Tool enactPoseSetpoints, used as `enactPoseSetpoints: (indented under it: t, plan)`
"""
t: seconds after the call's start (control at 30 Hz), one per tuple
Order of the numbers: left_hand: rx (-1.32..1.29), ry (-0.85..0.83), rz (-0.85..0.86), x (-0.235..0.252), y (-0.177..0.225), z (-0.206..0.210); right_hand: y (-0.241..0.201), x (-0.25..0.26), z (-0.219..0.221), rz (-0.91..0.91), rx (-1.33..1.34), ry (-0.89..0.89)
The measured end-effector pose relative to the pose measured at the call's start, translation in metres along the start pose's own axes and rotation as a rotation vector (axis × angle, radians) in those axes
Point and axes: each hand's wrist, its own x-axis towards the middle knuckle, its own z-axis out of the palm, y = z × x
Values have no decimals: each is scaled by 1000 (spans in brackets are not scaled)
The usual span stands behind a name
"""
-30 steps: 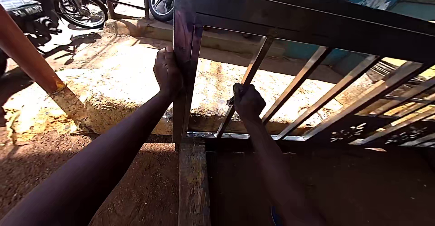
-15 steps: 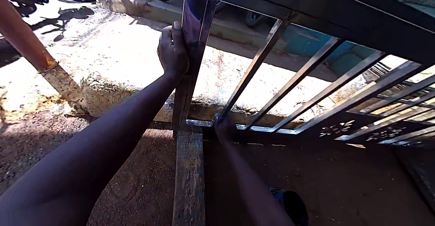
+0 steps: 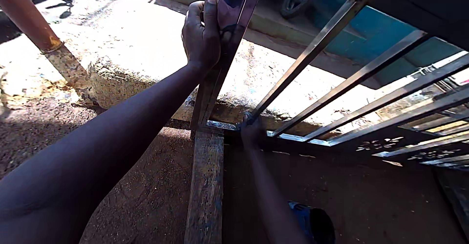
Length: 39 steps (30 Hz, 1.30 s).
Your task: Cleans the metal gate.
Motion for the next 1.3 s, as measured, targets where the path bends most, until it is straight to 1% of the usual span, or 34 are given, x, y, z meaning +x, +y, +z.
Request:
enactPoseSetpoints:
  t: [0.07,0.13,0.2,0.27,0.3,0.33,0.43,0.47,0.53,0.6,0.67,0.73,0.77,0.83,0.87,0.9,0.97,1.0,1.03,1.1,1.17,1.23,1.3]
  plan:
    - [-1,6,3,1,0,1,15,-27,23,58,-33,-127]
    - [-4,2,1,1,0,0,21,-34,28,42,-65,-183]
    - [-7,1,4,-1,-1,0,24,-37,18,16,-98,-323]
    - [-22,14,25,2,-1,2,17,-23,4,21,-150,-486]
    - [-18,24,28,3,-1,2,14,-16,-3,19,-153,-513]
    - [-10,24,21,2,-1,2,11,-10,-12,8,-120,-480]
    - [-6,18,19,4,0,1,-8,34,-35,-114,85,-66]
    - [4,16,16,3,0,0,-18,51,-45,-124,137,38]
    - [0,14,23,1,-2,2,-32,71,-55,-90,163,124]
    - [-20,25,55,4,-3,3,-28,62,-39,-89,127,175]
    - [-28,9,61,4,-3,1,-12,28,-11,-64,52,111]
    - [-17,4,59,4,-4,1,6,-11,13,9,-13,-60]
    - [-15,6,64,5,-3,1,12,-23,23,32,-56,-117]
    - [-17,7,61,6,-4,1,20,-33,28,39,-99,-199]
    - [-22,17,63,6,-6,1,24,-33,25,8,-86,-246]
    - [-27,13,68,6,-7,1,32,-32,21,-62,-54,-288]
    - [-42,3,77,6,-5,2,54,-24,9,-263,-4,-359]
    - [-41,2,77,7,-3,3,67,-19,8,-381,-8,-360]
    - [-37,3,71,7,-2,3,77,-15,9,-461,6,-347]
    - [-16,12,58,5,-3,4,78,-7,8,-483,107,-317]
    - [-3,16,47,4,-2,4,66,-5,8,-413,219,-261]
    - [1,10,42,4,-1,3,56,-17,11,-284,302,-226]
    - [-16,0,41,4,-1,2,51,-32,18,-169,329,-191]
